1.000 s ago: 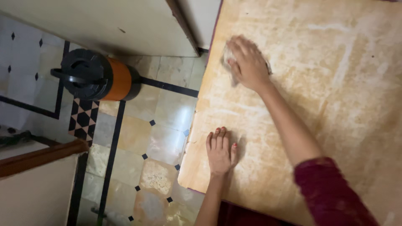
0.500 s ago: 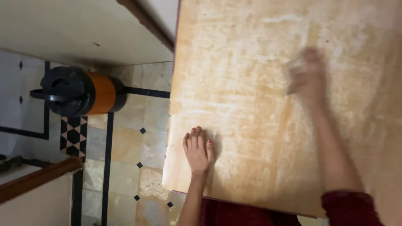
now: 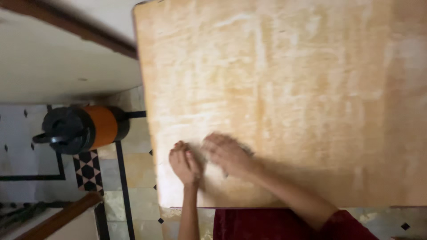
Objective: The person wipes the top surface of a wooden table with a cloth, moving systematically across the surface. The person then wipes the edges and underside of the table, focusing on the corners and sides.
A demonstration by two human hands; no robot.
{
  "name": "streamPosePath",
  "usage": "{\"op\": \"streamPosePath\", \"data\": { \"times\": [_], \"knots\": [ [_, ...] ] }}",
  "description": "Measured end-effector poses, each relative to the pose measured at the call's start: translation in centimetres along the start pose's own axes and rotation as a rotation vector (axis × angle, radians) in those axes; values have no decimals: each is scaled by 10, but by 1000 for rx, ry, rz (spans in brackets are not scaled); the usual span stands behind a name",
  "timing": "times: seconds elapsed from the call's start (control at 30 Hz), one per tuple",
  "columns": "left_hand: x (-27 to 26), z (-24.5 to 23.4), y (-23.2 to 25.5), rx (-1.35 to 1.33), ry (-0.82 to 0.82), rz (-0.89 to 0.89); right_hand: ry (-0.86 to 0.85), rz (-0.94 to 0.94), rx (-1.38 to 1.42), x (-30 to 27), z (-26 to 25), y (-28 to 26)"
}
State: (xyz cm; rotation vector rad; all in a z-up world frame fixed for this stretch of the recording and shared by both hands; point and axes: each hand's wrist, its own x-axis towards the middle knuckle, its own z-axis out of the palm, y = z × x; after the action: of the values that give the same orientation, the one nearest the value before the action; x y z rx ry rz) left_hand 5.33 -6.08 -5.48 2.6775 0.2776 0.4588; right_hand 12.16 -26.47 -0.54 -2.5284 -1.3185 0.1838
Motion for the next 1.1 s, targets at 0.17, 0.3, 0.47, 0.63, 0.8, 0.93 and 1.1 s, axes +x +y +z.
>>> {"op": "streamPosePath", "data": {
  "times": [0.17,0.3,0.47,0.63,0.8,0.93,1.1],
  "knots": [
    [-5,9,76,-140,-73,-164,-86,81,175,-61,-44,85],
    [-6,49,166,-246,-126,-100,261,479,211,-167,-93,233],
    [-4,93,241,-197,-127,18,576,844,31,-296,-115,351],
    [-3,101,255,-135,-96,35,636,902,133,-299,-95,356],
    [1,89,267,-104,-134,24,426,562,501,-211,-60,245],
    [16,67,289,-123,-180,-428,200,145,621,-136,-47,153],
    [29,58,318,-268,-178,-363,295,53,573,-75,-58,168]
  ]
}}
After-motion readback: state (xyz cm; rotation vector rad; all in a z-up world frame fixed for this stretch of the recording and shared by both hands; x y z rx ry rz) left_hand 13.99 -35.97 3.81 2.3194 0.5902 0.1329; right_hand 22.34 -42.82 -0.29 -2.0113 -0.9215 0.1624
